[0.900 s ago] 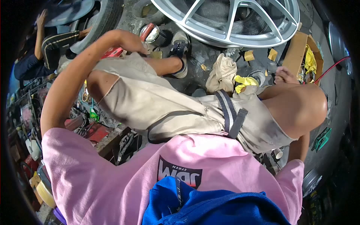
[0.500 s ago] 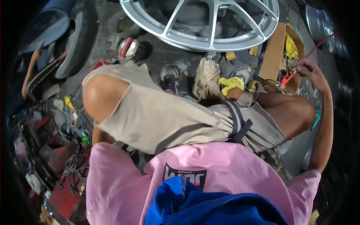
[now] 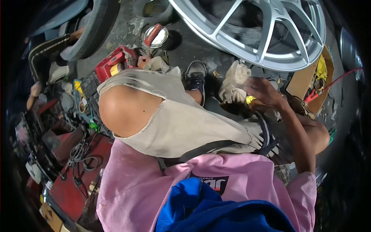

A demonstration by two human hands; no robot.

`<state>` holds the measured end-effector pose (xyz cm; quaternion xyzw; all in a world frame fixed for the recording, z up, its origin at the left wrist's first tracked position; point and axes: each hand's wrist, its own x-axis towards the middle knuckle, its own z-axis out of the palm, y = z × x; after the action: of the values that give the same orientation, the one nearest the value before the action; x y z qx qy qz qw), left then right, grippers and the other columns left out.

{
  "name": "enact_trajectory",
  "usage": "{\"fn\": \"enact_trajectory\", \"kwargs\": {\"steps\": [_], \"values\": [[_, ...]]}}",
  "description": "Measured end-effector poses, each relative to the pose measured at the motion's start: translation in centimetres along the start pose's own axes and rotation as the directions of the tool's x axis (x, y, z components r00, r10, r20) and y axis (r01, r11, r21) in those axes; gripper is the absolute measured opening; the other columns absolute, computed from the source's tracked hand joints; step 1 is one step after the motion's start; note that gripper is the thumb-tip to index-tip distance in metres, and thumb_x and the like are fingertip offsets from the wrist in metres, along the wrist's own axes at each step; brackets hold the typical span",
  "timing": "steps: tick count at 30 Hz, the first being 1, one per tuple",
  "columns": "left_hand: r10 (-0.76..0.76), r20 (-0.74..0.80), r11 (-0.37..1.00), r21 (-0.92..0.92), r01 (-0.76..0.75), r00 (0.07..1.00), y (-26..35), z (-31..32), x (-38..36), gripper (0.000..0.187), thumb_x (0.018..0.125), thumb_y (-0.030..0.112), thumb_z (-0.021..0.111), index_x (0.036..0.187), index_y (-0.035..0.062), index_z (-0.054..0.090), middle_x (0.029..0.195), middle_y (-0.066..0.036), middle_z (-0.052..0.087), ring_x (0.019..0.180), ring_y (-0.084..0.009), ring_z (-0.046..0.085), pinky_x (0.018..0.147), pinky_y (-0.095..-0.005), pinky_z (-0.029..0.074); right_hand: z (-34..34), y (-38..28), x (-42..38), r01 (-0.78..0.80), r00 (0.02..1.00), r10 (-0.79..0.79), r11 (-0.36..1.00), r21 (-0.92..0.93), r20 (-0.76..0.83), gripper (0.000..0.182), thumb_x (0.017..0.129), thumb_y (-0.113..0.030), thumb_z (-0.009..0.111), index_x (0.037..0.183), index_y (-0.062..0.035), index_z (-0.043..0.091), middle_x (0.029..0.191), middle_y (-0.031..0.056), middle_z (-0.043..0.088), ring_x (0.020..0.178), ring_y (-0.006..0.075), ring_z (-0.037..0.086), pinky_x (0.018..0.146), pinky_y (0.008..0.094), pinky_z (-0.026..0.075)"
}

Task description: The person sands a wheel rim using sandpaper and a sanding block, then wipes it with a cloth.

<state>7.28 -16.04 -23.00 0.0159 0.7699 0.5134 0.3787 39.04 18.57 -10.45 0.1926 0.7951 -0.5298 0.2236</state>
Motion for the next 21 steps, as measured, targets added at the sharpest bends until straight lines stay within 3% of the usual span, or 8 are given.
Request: {"fn": "enact_trajectory", "kwargs": {"steps": [4, 9, 12, 13, 15, 16, 18, 21], "values": [[0.098, -0.088, 0.995, 0.001, -0.099, 0.991, -1.2, 1.1, -0.1, 0.027, 0.103, 0.03, 0.066, 0.107, 0.0035, 0.069, 0.101, -0.003, 0.07, 0.099, -0.0152, 0.067, 0.09, -0.0313, 0.056, 6.9, -0.4, 8.9, 0.067, 0.993, -0.022, 0.912, 0.404, -0.114, 0.02, 0.097, -0.021, 0.07, 0.103, -0.0023, 0.07, 0.079, 0.0065, 0.071, 0.069, 0.0141, 0.067, 0.065, 0.0321, 0.052], [0.265, -0.111, 0.964, 0.014, -0.265, 0.958, -3.3, 1.9, 0.4, 0.025, 0.103, 0.028, 0.068, 0.106, 0.0033, 0.069, 0.1, -0.003, 0.07, 0.098, -0.0154, 0.067, 0.09, -0.0306, 0.056, 12.7, -4.6, 17.2, 0.067, 0.986, 0.008, 0.899, 0.432, -0.168, 0.021, 0.095, -0.024, 0.072, 0.102, -0.0035, 0.071, 0.081, 0.006, 0.072, 0.072, 0.0152, 0.068, 0.07, 0.0332, 0.053], [0.377, 0.044, 0.911, -0.195, -0.362, 0.925, -3.1, 1.4, 0.2, 0.017, 0.1, 0.018, 0.073, 0.105, 0.0042, 0.064, 0.099, -0.004, 0.066, 0.095, -0.0162, 0.068, 0.091, -0.0313, 0.058, 13.0, -5.9, 17.6, 0.008, 0.974, 0.088, 0.906, 0.423, -0.207, 0.022, 0.094, -0.025, 0.071, 0.102, -0.0038, 0.072, 0.082, 0.0066, 0.074, 0.074, 0.0158, 0.069, 0.073, 0.0347, 0.054], [0.168, 0.211, 0.985, -0.087, -0.152, 0.963, 0.5, 2.0, -0.9, 0.017, 0.1, 0.017, 0.072, 0.107, 0.0045, 0.064, 0.098, -0.004, 0.065, 0.096, -0.0151, 0.068, 0.091, -0.0331, 0.058, 13.0, -6.0, 17.4, -0.011, 0.965, 0.117, 0.91, 0.414, -0.233, 0.022, 0.095, -0.025, 0.071, 0.101, -0.0038, 0.072, 0.082, 0.007, 0.074, 0.075, 0.016, 0.07, 0.074, 0.0352, 0.054], [-0.176, 0.399, 0.984, 0.091, 0.152, 0.9, 2.7, 2.8, -1.1, 0.016, 0.101, 0.015, 0.07, 0.111, 0.0035, 0.064, 0.099, -0.004, 0.065, 0.098, -0.0136, 0.067, 0.091, -0.0355, 0.059, 13.0, -5.8, 16.8, -0.036, 0.953, 0.153, 0.915, 0.402, -0.263, 0.022, 0.095, -0.025, 0.071, 0.101, -0.0038, 0.072, 0.083, 0.0075, 0.075, 0.076, 0.0161, 0.071, 0.075, 0.0357, 0.054], [-0.172, 0.407, 0.985, 0.089, 0.148, 0.897, 2.2, 3.4, -0.7, 0.016, 0.101, 0.015, 0.07, 0.111, 0.0035, 0.064, 0.099, -0.004, 0.065, 0.098, -0.0136, 0.067, 0.091, -0.0355, 0.059, 13.0, -5.5, 16.5, -0.047, 0.947, 0.161, 0.927, 0.372, -0.28, 0.021, 0.095, -0.023, 0.071, 0.1, -0.0035, 0.073, 0.082, 0.0074, 0.075, 0.075, 0.016, 0.071, 0.074, 0.0351, 0.054], [0.023, 0.524, 0.932, -0.319, 0.171, 0.851, 0.5, 5.3, -0.3, 0.017, 0.101, 0.016, 0.07, 0.11, 0.0024, 0.065, 0.104, -0.006, 0.067, 0.101, -0.015, 0.067, 0.091, -0.0339, 0.059, 13.1, -4.4, 16.0, -0.07, 0.935, 0.18, 0.937, 0.342, -0.304, 0.019, 0.095, -0.022, 0.071, 0.1, -0.0032, 0.073, 0.081, 0.0072, 0.074, 0.075, 0.016, 0.071, 0.073, 0.0344, 0.054], [-0.051, 0.521, 0.957, -0.218, 0.19, 0.852, 1.0, 7.3, 0.2, 0.019, 0.101, 0.017, 0.07, 0.109, 0.0007, 0.065, 0.097, -0.007, 0.07, 0.091, -0.0164, 0.069, 0.082, -0.0307, 0.059, 13.9, -2.1, 16.0, -0.046, 0.94, 0.21, 0.859, 0.51, -0.269, 0.017, 0.095, -0.018, 0.071, 0.1, -0.0017, 0.073, 0.078, 0.0072, 0.073, 0.072, 0.0154, 0.07, 0.068, 0.0329, 0.054]]}}
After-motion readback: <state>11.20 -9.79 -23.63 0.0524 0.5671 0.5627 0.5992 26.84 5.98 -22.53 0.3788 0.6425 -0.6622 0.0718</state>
